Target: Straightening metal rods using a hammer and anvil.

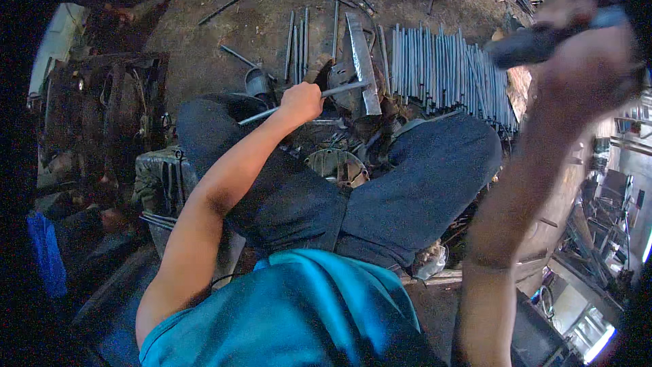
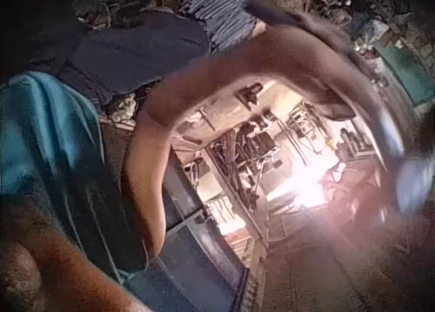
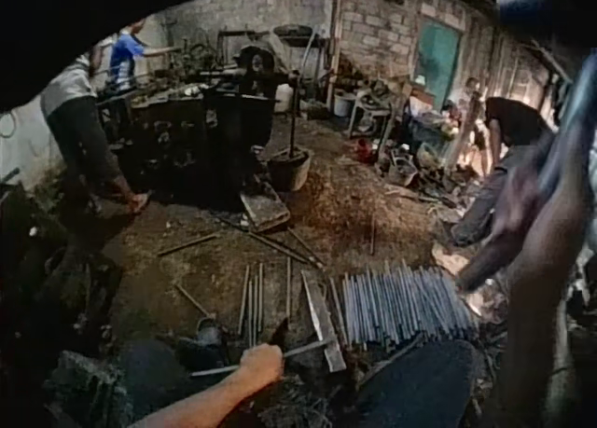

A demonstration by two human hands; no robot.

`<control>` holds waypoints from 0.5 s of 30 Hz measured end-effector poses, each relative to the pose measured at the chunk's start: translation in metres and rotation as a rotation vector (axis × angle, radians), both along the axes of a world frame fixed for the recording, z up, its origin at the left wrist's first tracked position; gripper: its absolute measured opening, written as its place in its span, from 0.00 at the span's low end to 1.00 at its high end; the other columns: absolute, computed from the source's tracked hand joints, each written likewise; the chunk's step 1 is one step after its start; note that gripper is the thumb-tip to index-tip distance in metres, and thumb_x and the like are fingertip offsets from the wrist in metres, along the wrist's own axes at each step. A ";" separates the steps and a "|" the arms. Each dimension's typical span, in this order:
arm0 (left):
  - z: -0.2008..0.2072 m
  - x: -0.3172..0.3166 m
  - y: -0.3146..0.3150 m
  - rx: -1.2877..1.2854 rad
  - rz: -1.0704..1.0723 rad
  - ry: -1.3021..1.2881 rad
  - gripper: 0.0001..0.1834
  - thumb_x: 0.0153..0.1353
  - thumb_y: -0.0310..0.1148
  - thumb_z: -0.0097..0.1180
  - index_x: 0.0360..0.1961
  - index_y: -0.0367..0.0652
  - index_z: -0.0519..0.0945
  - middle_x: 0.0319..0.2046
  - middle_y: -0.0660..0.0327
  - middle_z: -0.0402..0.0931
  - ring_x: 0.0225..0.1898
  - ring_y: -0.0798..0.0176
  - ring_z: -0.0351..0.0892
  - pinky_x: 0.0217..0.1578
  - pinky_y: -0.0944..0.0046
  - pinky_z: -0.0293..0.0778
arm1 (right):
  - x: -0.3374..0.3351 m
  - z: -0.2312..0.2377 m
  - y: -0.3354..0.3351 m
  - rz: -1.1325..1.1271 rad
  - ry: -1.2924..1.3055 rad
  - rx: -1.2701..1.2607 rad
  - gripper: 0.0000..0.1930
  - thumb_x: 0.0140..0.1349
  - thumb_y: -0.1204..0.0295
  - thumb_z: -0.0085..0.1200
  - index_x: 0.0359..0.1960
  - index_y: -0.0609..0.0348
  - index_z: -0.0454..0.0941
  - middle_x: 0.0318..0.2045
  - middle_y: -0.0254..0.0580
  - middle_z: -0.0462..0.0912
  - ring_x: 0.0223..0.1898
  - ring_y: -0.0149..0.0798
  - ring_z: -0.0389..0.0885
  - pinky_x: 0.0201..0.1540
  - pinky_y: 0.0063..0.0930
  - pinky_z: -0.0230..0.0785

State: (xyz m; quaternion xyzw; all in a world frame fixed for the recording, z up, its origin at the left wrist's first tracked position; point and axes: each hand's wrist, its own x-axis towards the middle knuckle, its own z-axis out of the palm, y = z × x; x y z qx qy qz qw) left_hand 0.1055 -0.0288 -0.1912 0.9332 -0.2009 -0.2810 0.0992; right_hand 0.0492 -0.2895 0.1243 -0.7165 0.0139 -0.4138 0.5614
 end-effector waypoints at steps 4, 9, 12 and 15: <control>-0.006 -0.001 0.004 -0.061 -0.016 0.002 0.12 0.54 0.30 0.55 0.36 0.36 0.85 0.37 0.45 0.82 0.41 0.44 0.83 0.43 0.49 0.78 | -0.046 -0.183 0.086 -0.324 0.734 -0.304 0.16 0.67 0.62 0.51 0.32 0.66 0.72 0.20 0.53 0.78 0.21 0.47 0.80 0.25 0.42 0.68; -0.008 0.001 0.003 -0.058 0.006 -0.093 0.12 0.55 0.33 0.55 0.32 0.34 0.84 0.34 0.42 0.82 0.40 0.42 0.83 0.42 0.48 0.78 | -0.113 -0.323 0.075 -0.165 1.104 0.459 0.20 0.68 0.54 0.49 0.34 0.61 0.70 0.12 0.36 0.67 0.10 0.33 0.69 0.12 0.32 0.62; -0.006 0.001 0.002 -0.079 -0.005 -0.080 0.13 0.54 0.34 0.56 0.32 0.33 0.84 0.34 0.43 0.82 0.40 0.43 0.83 0.42 0.48 0.78 | -0.117 -0.323 0.064 -0.075 1.222 0.575 0.19 0.69 0.54 0.48 0.29 0.57 0.66 0.12 0.30 0.65 0.09 0.29 0.66 0.11 0.27 0.61; -0.004 0.000 0.002 -0.095 -0.005 -0.008 0.27 0.60 0.52 0.55 0.31 0.32 0.84 0.33 0.41 0.81 0.38 0.41 0.82 0.42 0.47 0.78 | -0.104 -0.300 0.066 -0.053 1.187 0.675 0.19 0.69 0.54 0.48 0.28 0.56 0.65 0.13 0.32 0.66 0.10 0.28 0.66 0.11 0.26 0.61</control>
